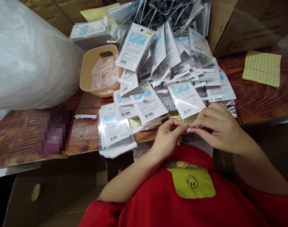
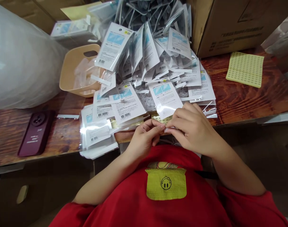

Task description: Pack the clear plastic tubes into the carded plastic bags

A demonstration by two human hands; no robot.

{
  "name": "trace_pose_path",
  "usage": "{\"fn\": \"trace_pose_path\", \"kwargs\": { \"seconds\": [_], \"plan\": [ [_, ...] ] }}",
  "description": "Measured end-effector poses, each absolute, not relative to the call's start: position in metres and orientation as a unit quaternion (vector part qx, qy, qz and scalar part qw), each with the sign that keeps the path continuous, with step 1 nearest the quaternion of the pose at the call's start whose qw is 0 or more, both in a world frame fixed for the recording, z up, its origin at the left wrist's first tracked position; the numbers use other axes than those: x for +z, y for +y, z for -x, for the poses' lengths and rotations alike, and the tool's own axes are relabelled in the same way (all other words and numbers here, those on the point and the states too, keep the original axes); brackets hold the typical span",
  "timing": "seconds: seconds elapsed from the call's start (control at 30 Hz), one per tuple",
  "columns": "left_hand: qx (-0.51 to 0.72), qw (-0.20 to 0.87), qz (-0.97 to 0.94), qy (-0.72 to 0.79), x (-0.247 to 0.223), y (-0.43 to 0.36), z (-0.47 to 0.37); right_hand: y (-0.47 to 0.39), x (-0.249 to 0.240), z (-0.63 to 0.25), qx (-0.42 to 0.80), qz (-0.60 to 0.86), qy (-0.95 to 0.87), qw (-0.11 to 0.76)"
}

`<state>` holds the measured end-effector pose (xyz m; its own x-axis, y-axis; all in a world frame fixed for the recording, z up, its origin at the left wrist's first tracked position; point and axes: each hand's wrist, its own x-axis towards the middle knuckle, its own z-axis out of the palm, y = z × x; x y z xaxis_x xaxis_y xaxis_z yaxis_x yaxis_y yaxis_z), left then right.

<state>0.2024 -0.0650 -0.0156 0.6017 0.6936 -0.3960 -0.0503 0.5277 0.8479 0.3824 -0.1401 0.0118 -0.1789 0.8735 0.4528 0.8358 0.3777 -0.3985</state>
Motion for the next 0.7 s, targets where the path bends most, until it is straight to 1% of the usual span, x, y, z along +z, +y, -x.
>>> {"fn": "trace_pose_path", "kwargs": {
  "seconds": [0.2, 0.47, 0.6, 0.7],
  "plan": [
    [0.255, 0.807, -0.388, 0.366, -0.015, -0.064, -0.206, -0.134, 0.012, -0.379, 0.07, 0.568, -0.769, 0.285],
    [0.269, 0.784, -0.404, 0.387, -0.013, -0.068, -0.208, -0.136, 0.014, -0.372, 0.071, 0.591, -0.775, 0.21],
    [0.275, 0.782, -0.396, 0.395, -0.013, -0.068, -0.209, -0.136, 0.009, -0.371, 0.075, 0.588, -0.777, 0.213],
    [0.277, 0.788, -0.386, 0.391, -0.014, -0.067, -0.209, -0.137, 0.007, -0.375, 0.111, 0.574, -0.777, 0.232]
  ]
}}
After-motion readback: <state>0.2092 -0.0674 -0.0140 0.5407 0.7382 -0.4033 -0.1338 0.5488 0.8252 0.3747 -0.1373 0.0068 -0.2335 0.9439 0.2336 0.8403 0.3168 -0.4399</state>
